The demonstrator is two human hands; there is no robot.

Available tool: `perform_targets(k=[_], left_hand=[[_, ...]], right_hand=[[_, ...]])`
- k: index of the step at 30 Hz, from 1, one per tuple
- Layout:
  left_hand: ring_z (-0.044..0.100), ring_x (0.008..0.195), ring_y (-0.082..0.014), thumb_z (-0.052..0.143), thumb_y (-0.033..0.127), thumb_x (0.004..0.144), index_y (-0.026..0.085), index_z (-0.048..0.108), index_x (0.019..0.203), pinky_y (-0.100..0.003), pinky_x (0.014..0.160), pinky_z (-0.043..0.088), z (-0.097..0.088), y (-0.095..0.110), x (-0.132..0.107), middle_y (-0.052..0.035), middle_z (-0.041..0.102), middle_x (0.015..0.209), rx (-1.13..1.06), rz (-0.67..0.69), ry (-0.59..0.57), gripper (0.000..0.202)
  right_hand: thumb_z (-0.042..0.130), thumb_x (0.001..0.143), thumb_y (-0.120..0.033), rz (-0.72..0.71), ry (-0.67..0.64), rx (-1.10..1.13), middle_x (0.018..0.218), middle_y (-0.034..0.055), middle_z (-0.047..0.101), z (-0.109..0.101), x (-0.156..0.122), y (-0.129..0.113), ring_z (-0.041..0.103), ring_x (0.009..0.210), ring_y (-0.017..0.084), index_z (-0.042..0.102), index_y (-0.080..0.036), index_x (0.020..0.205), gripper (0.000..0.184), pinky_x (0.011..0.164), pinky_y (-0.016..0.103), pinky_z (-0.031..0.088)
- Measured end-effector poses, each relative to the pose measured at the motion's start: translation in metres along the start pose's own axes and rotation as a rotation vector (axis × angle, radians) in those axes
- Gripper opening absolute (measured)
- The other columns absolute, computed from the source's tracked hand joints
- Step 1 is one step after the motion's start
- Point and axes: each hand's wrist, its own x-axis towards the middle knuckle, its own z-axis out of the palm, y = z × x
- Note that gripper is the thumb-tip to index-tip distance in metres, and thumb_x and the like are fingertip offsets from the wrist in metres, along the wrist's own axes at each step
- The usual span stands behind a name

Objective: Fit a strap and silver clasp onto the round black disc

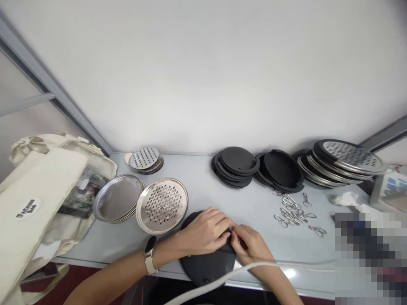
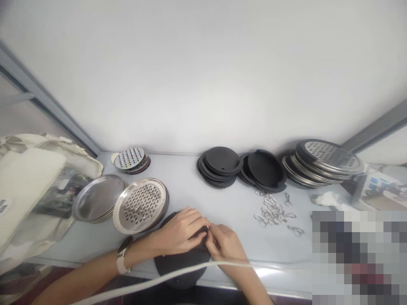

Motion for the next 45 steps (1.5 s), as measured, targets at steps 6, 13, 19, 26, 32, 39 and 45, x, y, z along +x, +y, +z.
perform_targets(k=[6, 13, 19, 26, 32, 39, 45], left_hand=[[0.051, 0.088, -0.0181, 0.044, 0.020, 0.091, 0.016, 0.050, 0.091, -0.031, 0.082, 0.040, -0.0004, -0.0004, 0.0004, -0.0050, 0.056, 0.088, 0.001, 0.006, 0.003, 0.007], [0.050, 0.087, -0.0180, 0.044, 0.019, 0.091, 0.015, 0.051, 0.092, -0.031, 0.081, 0.040, -0.0006, -0.0009, 0.0010, -0.0048, 0.056, 0.087, 0.008, 0.019, -0.006, 0.008], [0.051, 0.088, -0.0187, 0.042, 0.020, 0.092, 0.016, 0.051, 0.093, -0.032, 0.082, 0.040, -0.0020, -0.0003, 0.0007, -0.0057, 0.056, 0.088, 0.017, 0.019, -0.011, 0.010], [0.052, 0.087, -0.0173, 0.040, 0.018, 0.093, 0.015, 0.051, 0.095, -0.031, 0.084, 0.041, -0.0002, -0.0007, 0.0011, -0.0046, 0.057, 0.088, -0.010, 0.031, -0.021, 0.012], [0.051, 0.089, -0.0189, 0.040, 0.017, 0.092, 0.014, 0.051, 0.097, -0.032, 0.085, 0.042, 0.0010, 0.0004, 0.0019, -0.0060, 0.055, 0.091, 0.016, 0.029, -0.018, 0.012], [0.050, 0.090, -0.0187, 0.044, 0.018, 0.090, 0.014, 0.051, 0.100, -0.031, 0.084, 0.042, 0.0017, 0.0004, 0.0018, -0.0053, 0.055, 0.092, 0.025, 0.015, 0.006, 0.012], [0.050, 0.089, -0.0181, 0.043, 0.021, 0.092, 0.015, 0.050, 0.094, -0.031, 0.082, 0.042, 0.0021, 0.0006, 0.0012, -0.0051, 0.054, 0.091, 0.047, -0.017, 0.054, 0.010]], right_hand=[[0.040, 0.089, -0.020, -0.003, 0.011, -0.004, 0.057, -0.0014, 0.051, 0.0013, -0.0013, -0.0010, 0.048, 0.051, 0.012, 0.047, -0.019, 0.068, 0.023, 0.051, 0.023, 0.036], [0.039, 0.089, -0.019, -0.016, 0.014, -0.008, 0.057, -0.0012, 0.050, 0.0016, -0.0014, -0.0005, 0.048, 0.051, 0.012, 0.047, -0.019, 0.068, 0.022, 0.052, 0.024, 0.036], [0.039, 0.089, -0.019, -0.023, 0.031, 0.005, 0.057, -0.0015, 0.050, 0.0004, -0.0007, -0.0024, 0.047, 0.051, 0.012, 0.046, -0.020, 0.069, 0.022, 0.051, 0.023, 0.036], [0.037, 0.090, -0.021, 0.030, 0.110, 0.043, 0.055, -0.0041, 0.042, -0.0010, -0.0032, 0.0001, 0.040, 0.048, 0.010, 0.037, -0.021, 0.064, 0.026, 0.048, 0.022, 0.034], [0.033, 0.095, -0.025, 0.063, 0.074, 0.121, 0.060, -0.0030, 0.046, -0.0016, -0.0025, 0.0007, 0.045, 0.052, 0.012, 0.039, -0.021, 0.073, 0.023, 0.052, 0.023, 0.037], [0.030, 0.097, -0.028, 0.111, 0.101, 0.173, 0.062, -0.0030, 0.045, -0.0030, -0.0029, -0.0016, 0.048, 0.053, 0.012, 0.039, -0.022, 0.074, 0.025, 0.055, 0.024, 0.040], [0.031, 0.097, -0.028, 0.077, 0.028, 0.154, 0.065, -0.0001, 0.054, -0.0024, 0.0009, -0.0011, 0.054, 0.058, 0.015, 0.047, -0.021, 0.081, 0.024, 0.058, 0.024, 0.042]])
